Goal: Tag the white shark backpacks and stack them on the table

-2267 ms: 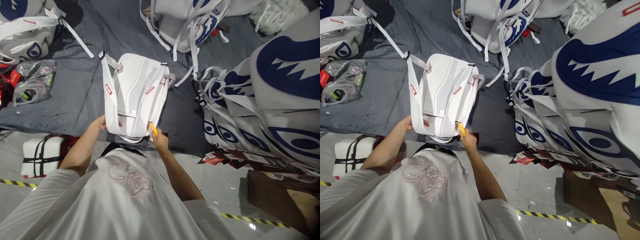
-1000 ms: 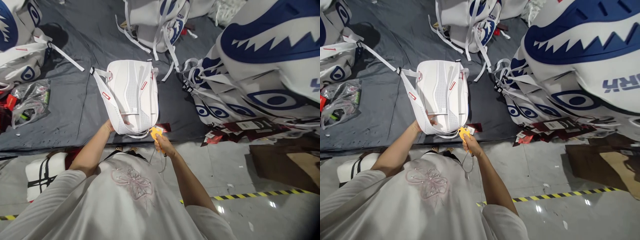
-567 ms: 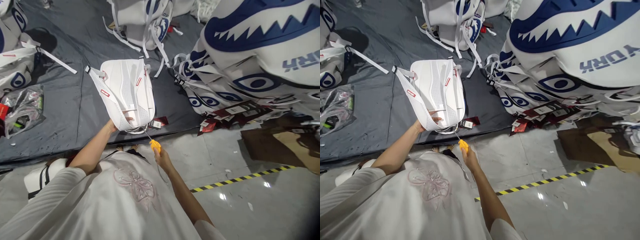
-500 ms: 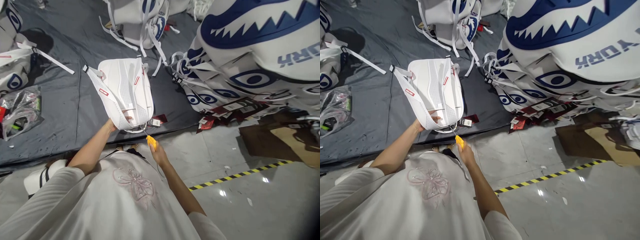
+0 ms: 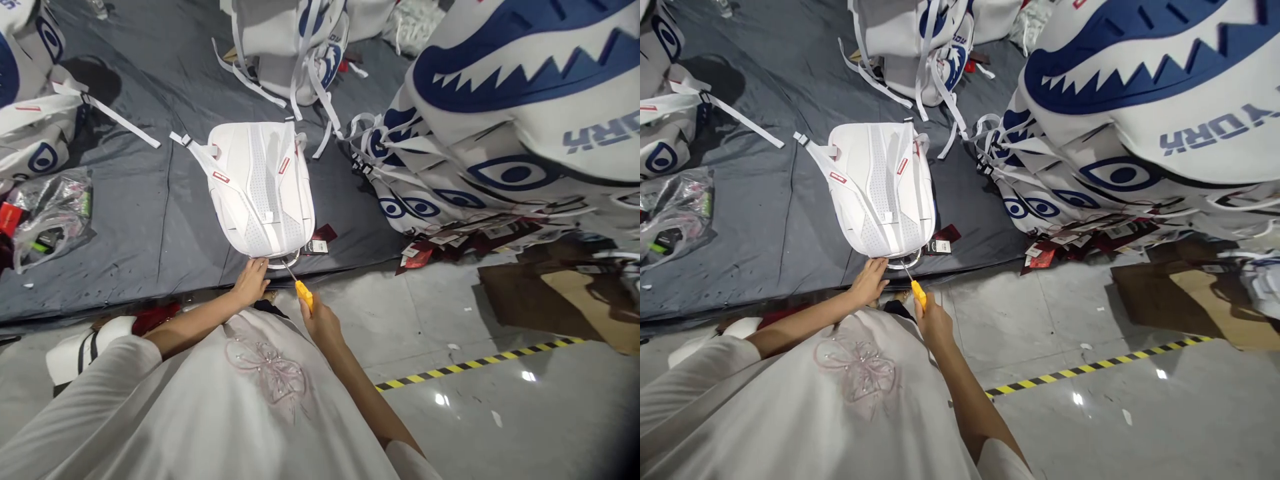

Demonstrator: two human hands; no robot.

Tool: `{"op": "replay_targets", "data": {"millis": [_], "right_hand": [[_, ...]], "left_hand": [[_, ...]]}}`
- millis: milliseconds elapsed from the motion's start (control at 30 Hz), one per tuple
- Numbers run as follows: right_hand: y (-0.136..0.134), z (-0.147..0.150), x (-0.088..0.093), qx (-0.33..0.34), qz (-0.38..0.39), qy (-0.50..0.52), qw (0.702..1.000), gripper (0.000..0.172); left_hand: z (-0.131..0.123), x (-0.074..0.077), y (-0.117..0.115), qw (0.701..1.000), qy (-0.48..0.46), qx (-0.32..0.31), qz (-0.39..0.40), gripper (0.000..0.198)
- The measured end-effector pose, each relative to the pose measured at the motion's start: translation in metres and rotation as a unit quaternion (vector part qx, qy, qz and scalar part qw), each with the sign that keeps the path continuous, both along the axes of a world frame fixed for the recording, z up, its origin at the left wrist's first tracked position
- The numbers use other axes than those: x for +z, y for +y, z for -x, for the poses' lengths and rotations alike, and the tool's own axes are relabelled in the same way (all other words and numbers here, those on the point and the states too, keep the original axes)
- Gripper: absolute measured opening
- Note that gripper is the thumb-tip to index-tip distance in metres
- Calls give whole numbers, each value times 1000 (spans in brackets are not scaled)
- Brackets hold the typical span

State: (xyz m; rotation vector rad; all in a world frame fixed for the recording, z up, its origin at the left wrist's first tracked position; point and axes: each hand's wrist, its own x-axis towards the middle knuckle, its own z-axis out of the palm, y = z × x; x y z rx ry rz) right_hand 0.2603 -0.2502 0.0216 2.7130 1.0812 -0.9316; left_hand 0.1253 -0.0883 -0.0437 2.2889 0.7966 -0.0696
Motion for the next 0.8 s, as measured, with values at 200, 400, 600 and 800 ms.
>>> {"op": "replay_targets", "data": {"millis": [200,400,600,800], "right_hand": [[-3,1,-4,-5,-11,-2,1000,30],[11,-5,-24,-32,5,2,999,32],[9,-7,-33,-6,-37,23,999,33],[7,-12,-38,-40,-51,63,996,31]], "left_hand": [[-31,-14,9,995,91,35,-10,53],[-33,7,18,992,103,-73,-12,37],[-60,18,30,979,3,-65,-191,71],[-110,5,56,983,33,-37,-179,88]]}}
